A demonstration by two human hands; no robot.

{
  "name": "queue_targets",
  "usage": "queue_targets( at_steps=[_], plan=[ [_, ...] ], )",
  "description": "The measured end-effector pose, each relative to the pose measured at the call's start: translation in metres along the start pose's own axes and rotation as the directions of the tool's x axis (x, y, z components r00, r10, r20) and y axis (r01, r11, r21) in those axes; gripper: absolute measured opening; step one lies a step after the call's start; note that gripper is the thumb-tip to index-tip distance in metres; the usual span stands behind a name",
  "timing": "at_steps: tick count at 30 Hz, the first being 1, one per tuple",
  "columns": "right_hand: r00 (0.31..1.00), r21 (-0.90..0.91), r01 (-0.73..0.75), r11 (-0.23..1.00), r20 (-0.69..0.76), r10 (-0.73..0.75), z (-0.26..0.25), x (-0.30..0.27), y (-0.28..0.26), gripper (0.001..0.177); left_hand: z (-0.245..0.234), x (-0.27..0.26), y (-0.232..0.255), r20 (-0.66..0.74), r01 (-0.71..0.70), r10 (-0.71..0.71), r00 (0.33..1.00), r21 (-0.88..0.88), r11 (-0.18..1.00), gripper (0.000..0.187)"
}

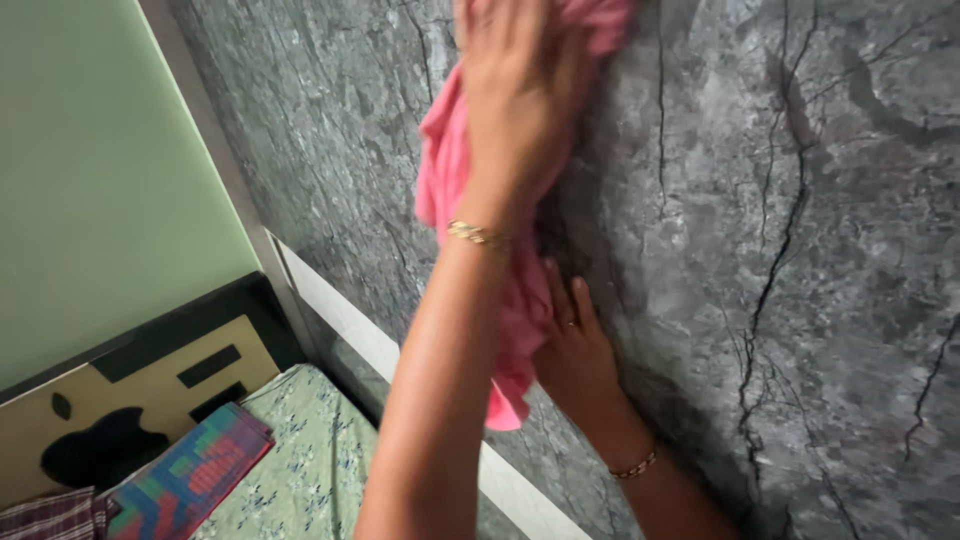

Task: The person wipes a gray marble-patterned wall with a pink cloth, moving the cloth in circular and back-and-forth motions across the surface. The person occasionally uses the left hand to steady the wall while the right hand wipes.

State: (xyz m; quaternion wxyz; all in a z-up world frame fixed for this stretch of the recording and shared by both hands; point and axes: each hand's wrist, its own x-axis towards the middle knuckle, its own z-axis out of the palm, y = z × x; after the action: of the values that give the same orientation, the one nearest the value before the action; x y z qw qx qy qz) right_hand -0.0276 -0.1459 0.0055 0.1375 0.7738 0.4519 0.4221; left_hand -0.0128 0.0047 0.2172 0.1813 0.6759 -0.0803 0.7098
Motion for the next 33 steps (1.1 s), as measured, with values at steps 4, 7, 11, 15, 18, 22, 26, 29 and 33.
queue_targets(
  at_steps=[4,7,11,15,18,22,26,29,33],
  plan=[
    [0.97,0.017,-0.047,0.999,-0.236,0.05,-0.029,0.01,0.001,0.048,-0.011,-0.054,-0.06,0.0,0.107,-0.107,0.994,0.018,0.994,0.054],
    [0.952,0.068,-0.048,0.997,-0.299,0.066,-0.056,0.024,0.013,0.044,-0.013,-0.097,-0.085,0.028,0.19,-0.191,0.981,0.034,0.981,0.055],
    [0.949,-0.14,-0.118,0.983,-0.307,0.07,-0.098,0.07,0.06,0.051,-0.018,-0.135,-0.099,0.076,0.284,-0.286,0.955,0.039,0.958,0.057],
    [0.94,-0.297,-0.08,0.952,-0.34,-0.027,-0.142,0.118,0.114,0.07,-0.02,-0.168,-0.106,0.089,0.366,-0.369,0.925,0.047,0.929,0.058],
    [0.93,0.232,0.161,0.959,-0.36,-0.069,-0.156,0.145,0.13,0.073,-0.02,-0.197,-0.115,0.113,0.397,-0.4,0.91,0.045,0.917,0.06],
    [0.951,-0.675,0.147,0.723,-0.106,-0.291,-0.155,0.152,0.126,0.078,-0.021,-0.24,-0.125,0.135,0.461,-0.463,0.876,0.047,0.886,0.062],
    [0.959,-0.7,0.155,0.697,-0.064,-0.277,-0.156,0.154,0.124,0.075,-0.008,-0.253,-0.135,0.108,0.493,-0.493,0.863,0.033,0.87,0.063],
    [0.959,-0.701,0.163,0.694,-0.053,-0.279,-0.158,0.154,0.122,0.074,-0.006,-0.225,-0.13,0.077,0.475,-0.477,0.876,0.044,0.879,0.066],
    [0.96,-0.707,0.165,0.688,-0.045,-0.276,-0.162,0.156,0.121,0.073,-0.014,-0.138,-0.108,0.072,0.375,-0.375,0.924,0.013,0.927,0.064]
  ],
)
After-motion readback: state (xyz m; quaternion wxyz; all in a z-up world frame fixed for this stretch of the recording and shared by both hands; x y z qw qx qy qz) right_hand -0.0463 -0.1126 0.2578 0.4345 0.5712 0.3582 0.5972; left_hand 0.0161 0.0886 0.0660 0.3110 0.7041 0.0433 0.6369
